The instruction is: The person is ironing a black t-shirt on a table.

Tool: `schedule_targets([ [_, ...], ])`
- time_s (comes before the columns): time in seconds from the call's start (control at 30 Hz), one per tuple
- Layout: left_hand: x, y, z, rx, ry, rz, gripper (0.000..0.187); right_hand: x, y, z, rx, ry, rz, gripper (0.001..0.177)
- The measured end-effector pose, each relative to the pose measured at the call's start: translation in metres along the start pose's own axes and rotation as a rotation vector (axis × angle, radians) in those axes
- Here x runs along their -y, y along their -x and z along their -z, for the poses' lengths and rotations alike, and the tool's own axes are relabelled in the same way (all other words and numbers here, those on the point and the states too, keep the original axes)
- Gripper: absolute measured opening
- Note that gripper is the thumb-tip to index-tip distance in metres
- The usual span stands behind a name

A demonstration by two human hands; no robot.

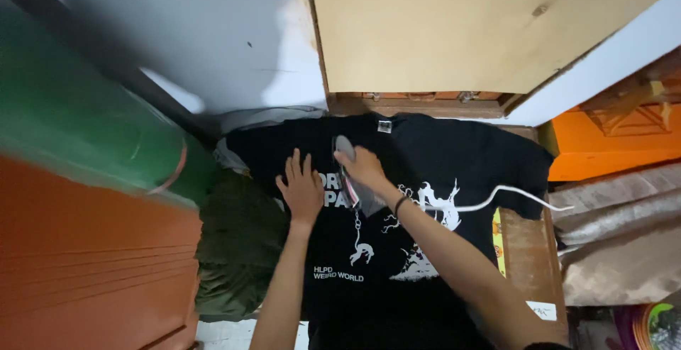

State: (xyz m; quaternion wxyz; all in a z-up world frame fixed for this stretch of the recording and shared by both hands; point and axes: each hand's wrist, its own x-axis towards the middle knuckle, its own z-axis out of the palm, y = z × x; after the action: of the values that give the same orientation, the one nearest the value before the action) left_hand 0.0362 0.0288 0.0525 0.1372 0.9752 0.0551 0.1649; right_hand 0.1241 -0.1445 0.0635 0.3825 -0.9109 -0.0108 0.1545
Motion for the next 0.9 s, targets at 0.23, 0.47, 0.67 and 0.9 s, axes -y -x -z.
schedule_targets([
  [0.23,0.056,-0.030,-0.028,0.028,-0.039,-0.040,0.045,0.049,0.050,-0.010,0.131,-0.180,-0.114,0.061],
  [0.47,0.056,-0.025,-0.035,0.005,0.004,-0.018,0.049,0.055,0.014,-0.038,-0.096,-0.162,0.101,0.058],
  [0.67,0.052,-0.027,-0.030,0.058,0.003,-0.004,0.049,0.071,-0.007,-0.040,-0.137,-0.107,0.078,0.062],
  [0.9,0.060,-0.027,-0.039,0.061,-0.052,-0.018,0.048,0.041,-0.017,-0.021,-0.252,0.064,-0.162,0.065],
])
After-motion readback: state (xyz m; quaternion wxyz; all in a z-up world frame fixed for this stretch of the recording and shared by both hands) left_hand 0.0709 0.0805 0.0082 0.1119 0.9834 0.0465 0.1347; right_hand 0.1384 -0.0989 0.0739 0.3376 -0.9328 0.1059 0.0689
